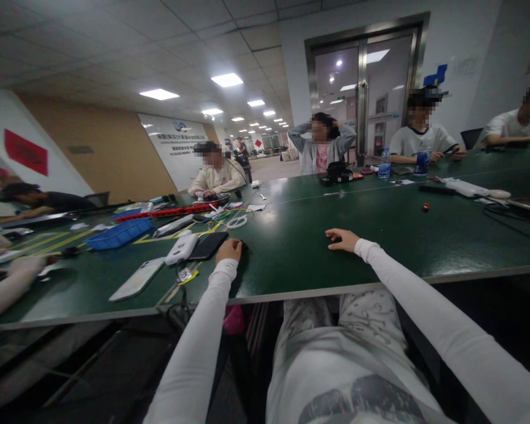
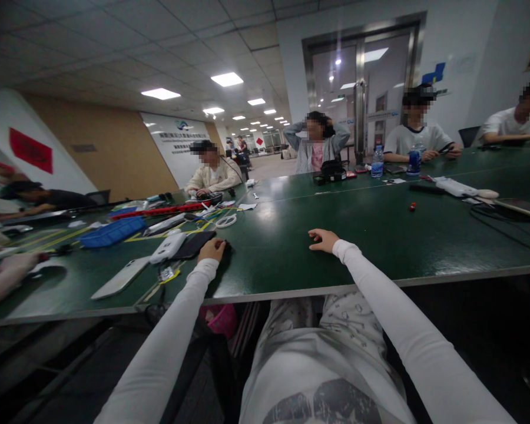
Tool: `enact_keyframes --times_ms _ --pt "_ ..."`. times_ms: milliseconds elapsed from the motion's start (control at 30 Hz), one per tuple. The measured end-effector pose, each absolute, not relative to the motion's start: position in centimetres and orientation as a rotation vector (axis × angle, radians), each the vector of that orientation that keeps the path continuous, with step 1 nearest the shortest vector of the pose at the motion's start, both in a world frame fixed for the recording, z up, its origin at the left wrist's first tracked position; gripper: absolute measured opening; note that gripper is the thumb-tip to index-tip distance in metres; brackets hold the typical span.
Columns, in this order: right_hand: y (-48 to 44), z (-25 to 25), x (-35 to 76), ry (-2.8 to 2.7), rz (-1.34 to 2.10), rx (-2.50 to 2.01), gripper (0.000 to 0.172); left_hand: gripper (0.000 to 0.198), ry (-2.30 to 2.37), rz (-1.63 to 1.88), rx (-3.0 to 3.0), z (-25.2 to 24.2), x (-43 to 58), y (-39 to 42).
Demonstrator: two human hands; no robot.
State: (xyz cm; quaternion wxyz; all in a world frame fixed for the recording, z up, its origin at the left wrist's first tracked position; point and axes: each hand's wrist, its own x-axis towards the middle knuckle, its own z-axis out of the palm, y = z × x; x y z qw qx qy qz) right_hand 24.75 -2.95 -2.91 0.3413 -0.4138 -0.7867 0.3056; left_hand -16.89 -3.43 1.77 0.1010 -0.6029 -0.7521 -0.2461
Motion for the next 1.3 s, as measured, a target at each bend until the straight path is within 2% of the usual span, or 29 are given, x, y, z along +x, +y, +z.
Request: enact_keyframes --times_ms 533,967,1300 --pt "-2.8 -3.1 24.7 -2.056 0.766 -1.078 0.057 0.029 -2.182 -0.686 -1.866 1.5 -15.7 -3.4" --pt "-3.5 -2.3 24.7 -2.145 0.718 -1.073 0.077 0.026 -1.593 -0.903 -2.610 -0.5 2.2 -3.3" --pt "-3.8 -1.6 24.6 -2.202 0.658 -1.073 0.081 0.024 -1.433 -0.932 -2.760 -0.2 5.4 -4.2"
